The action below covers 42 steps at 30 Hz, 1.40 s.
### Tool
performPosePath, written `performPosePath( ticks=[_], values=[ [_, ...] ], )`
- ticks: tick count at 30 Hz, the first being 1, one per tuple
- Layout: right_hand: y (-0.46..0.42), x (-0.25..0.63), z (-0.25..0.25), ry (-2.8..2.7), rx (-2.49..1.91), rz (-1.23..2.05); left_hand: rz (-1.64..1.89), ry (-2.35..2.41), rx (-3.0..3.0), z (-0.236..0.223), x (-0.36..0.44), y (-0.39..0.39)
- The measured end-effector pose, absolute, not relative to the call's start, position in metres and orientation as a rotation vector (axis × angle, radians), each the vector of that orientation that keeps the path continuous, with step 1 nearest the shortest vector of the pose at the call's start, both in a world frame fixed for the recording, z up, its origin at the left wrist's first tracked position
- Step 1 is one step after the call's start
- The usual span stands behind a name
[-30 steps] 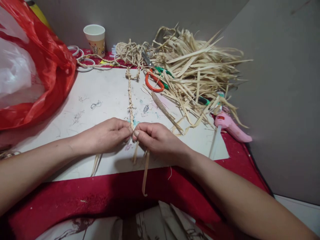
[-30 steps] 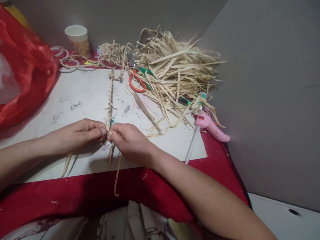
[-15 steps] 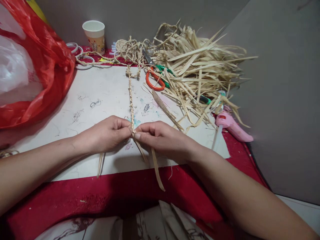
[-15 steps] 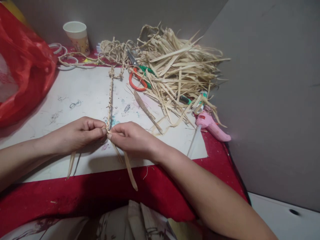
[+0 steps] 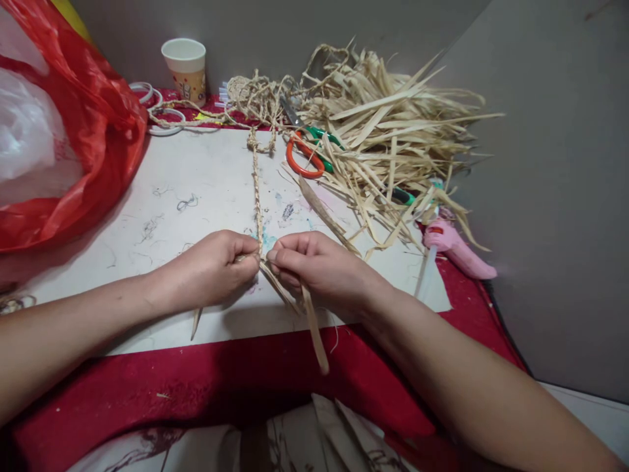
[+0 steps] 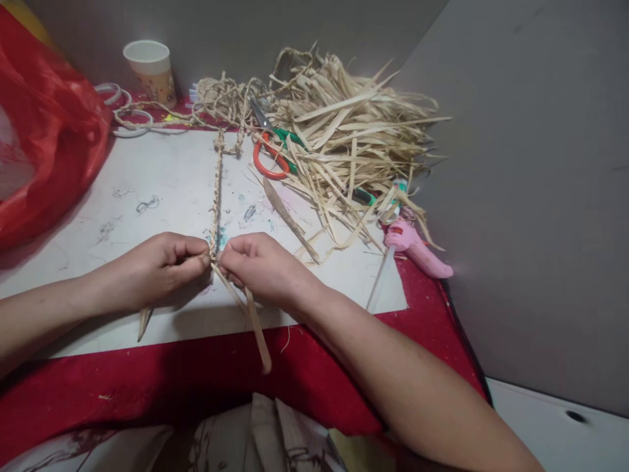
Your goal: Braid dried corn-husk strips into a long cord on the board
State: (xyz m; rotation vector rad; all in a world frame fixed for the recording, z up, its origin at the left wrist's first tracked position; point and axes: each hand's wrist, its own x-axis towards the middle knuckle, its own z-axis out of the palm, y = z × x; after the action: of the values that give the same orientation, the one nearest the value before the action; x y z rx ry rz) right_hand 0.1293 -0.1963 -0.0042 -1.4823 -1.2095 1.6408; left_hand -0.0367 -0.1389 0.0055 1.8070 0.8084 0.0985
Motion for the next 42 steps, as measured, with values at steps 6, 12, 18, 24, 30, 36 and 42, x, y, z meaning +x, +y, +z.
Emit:
performPosePath(
  ticks=[6,12,18,24,30,36,42],
  values=[
    [-0.2,0.12,-0.001,-0.998,-1.448,1.792,0.096,0.813,1.947,0.002,-0.037,-0.138],
    [-0.214,0.108,-0.006,-1.351,-1.678,1.371,0.09,0.806,1.75,0.001,-0.039,-0.137],
    [-0.223,0.105,-0.008,-2.033,-1.811,0.573,0.072,0.831,1.65,0.001,-0.04,-0.138],
    [-0.23,0.103,-0.008,-2.342,-1.888,0.214,0.095,0.855,1.473,0.003,-0.038,-0.14],
    [-0.232,0.101,0.004,-2.348,-1.765,0.371,0.096,0.842,1.417,0.0,-0.04,-0.139],
    [-0.214,0.128,0.019,-1.629,-1.693,0.777,0.086,0.827,1.409,0.006,-0.039,-0.137],
    [-0.199,0.137,0.002,-1.434,-1.499,1.586,0.082,0.782,1.422,0.01,-0.038,-0.136]
  ],
)
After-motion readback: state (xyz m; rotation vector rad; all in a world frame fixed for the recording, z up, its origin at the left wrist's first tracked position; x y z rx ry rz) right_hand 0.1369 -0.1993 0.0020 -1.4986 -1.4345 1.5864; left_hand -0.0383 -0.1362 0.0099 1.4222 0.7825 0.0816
